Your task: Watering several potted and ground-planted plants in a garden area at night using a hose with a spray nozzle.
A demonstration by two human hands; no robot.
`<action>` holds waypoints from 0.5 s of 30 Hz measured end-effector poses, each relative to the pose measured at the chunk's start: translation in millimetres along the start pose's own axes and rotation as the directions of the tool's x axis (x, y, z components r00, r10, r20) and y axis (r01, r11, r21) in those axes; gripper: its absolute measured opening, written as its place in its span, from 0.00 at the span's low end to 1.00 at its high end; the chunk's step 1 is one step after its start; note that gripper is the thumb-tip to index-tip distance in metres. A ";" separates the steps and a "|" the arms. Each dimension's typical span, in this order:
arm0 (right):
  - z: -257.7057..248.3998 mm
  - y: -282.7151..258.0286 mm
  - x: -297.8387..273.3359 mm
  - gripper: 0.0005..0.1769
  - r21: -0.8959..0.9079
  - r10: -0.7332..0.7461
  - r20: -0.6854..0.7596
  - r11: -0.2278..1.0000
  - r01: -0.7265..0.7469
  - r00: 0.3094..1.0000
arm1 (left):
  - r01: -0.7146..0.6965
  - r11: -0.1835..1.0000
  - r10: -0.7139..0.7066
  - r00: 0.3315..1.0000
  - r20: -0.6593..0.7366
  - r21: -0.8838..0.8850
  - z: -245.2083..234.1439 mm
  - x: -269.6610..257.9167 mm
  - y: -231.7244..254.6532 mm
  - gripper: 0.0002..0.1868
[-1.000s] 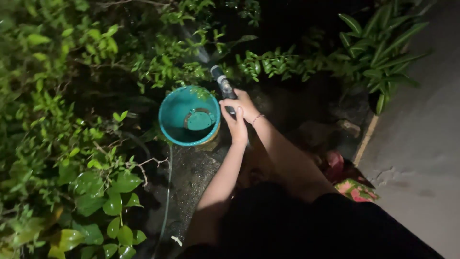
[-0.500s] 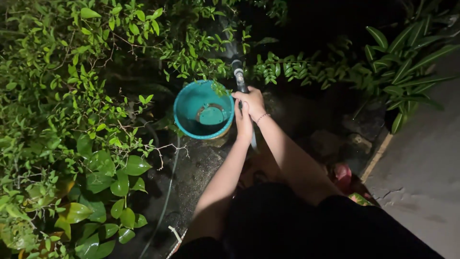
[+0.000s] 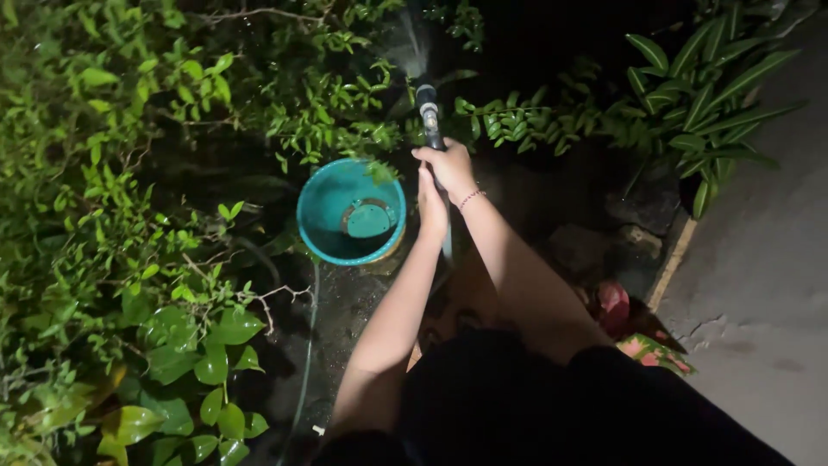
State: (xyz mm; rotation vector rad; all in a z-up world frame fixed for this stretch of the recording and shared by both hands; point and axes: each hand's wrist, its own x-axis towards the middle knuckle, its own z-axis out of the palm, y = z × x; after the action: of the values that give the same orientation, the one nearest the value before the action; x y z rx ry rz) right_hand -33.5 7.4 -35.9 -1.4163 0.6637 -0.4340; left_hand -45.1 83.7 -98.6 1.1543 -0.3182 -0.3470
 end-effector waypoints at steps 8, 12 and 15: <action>-21.9 -13.3 -4.1 0.16 -0.156 -0.041 -0.126 0.987 0.021 0.991 | 0.042 0.979 -0.034 0.999 -0.041 0.200 25.6 6.5 -6.6 0.38; -28.4 -8.2 -9.1 0.17 -0.294 -0.102 -0.159 0.954 0.051 0.982 | 0.053 0.983 -0.035 0.994 -0.101 0.178 29.3 4.6 -19.8 0.37; -29.0 -3.2 -9.7 0.17 -0.302 -0.095 -0.160 0.952 0.043 0.983 | 0.111 0.963 -0.076 0.986 -0.147 0.246 28.8 -1.0 -20.5 0.38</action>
State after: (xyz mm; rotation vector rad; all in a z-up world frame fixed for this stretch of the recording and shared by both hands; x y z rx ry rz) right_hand -59.4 -8.7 -31.8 -1.7041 0.8483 -0.5331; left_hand -60.1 52.8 -107.0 1.4411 -0.1912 -0.3139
